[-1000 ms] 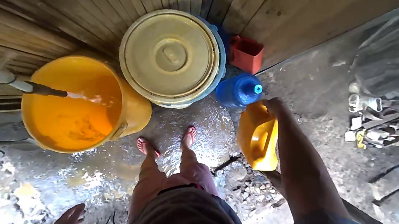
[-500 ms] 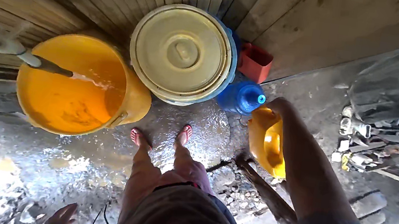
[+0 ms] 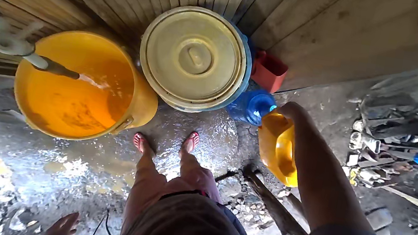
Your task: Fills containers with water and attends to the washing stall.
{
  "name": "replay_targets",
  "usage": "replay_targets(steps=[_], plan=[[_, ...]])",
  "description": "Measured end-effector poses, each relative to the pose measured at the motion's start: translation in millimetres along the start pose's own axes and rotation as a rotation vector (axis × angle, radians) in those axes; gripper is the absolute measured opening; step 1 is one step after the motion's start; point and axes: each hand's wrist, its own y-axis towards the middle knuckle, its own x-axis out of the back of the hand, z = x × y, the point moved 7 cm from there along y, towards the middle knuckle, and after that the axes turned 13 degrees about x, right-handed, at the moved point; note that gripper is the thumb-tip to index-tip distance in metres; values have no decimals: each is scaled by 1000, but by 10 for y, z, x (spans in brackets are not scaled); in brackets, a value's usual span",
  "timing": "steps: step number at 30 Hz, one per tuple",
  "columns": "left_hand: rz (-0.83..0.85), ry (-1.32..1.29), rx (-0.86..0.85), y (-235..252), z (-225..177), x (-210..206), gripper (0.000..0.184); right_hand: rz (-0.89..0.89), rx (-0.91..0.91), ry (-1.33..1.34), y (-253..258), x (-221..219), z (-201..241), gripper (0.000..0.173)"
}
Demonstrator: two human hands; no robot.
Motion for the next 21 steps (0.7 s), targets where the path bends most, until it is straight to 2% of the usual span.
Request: replay_targets(steps=[6,17,21], plan=[[-6,-12,10,-18,8,10,50,35,-8,-42,41,0,56,49],[-4,-47,20,22,115,-5,50,62,-42,-101,73,-126,-31,41],[5,-37,8,20,136,-18,51,99,-59,-146,-56,-113,79,41]])
